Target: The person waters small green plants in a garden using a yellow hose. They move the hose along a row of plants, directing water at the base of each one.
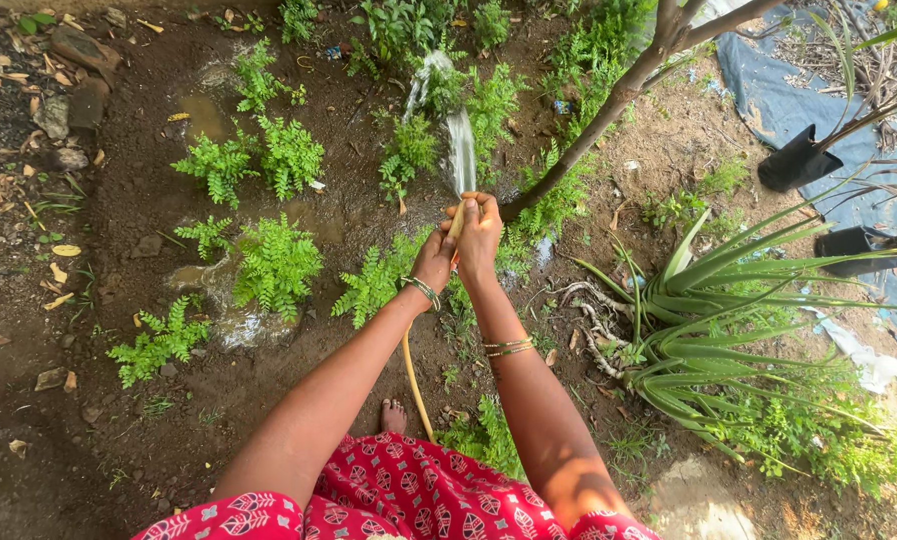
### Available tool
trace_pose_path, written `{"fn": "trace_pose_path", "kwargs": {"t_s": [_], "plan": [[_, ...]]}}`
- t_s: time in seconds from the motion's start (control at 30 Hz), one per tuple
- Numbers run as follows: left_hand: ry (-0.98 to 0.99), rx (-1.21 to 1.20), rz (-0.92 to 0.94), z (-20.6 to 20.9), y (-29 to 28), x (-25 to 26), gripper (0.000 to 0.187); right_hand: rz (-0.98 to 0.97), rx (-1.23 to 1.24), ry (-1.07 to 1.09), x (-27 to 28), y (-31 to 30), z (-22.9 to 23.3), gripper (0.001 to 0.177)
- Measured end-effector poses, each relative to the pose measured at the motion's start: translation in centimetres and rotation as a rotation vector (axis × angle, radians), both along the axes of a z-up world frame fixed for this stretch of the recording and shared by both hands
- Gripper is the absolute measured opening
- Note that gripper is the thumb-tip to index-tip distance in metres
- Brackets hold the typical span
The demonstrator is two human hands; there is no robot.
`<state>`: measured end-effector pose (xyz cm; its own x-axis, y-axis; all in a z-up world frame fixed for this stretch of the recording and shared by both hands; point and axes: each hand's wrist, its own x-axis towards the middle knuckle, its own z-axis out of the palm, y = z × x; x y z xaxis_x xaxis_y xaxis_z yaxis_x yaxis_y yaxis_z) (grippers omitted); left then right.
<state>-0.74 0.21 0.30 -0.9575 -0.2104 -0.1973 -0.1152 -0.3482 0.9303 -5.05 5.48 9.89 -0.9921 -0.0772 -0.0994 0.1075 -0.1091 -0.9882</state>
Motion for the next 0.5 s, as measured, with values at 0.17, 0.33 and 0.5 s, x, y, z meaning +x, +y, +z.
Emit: {"fn": "trace_pose_path", "kwargs": {"t_s": [0.17,0.33,0.5], "plan": [[-0.058,-0.140,0.009,-0.1,0.2,1.5,0.027,-0.008,-0.014,0.014,1.7,0.1,0.2,0.017],[-0.043,-0.109,-0.008,0.0,0.2,2.1,0.027,-0.031,0.023,-0.037,2.7,0.1,0.9,0.018],[-0.100,-0.049,0.004,0.7,0.0,1.9,0.025,0.002,-0.010,0.004,2.2,-0.1,0.6,0.017]]}}
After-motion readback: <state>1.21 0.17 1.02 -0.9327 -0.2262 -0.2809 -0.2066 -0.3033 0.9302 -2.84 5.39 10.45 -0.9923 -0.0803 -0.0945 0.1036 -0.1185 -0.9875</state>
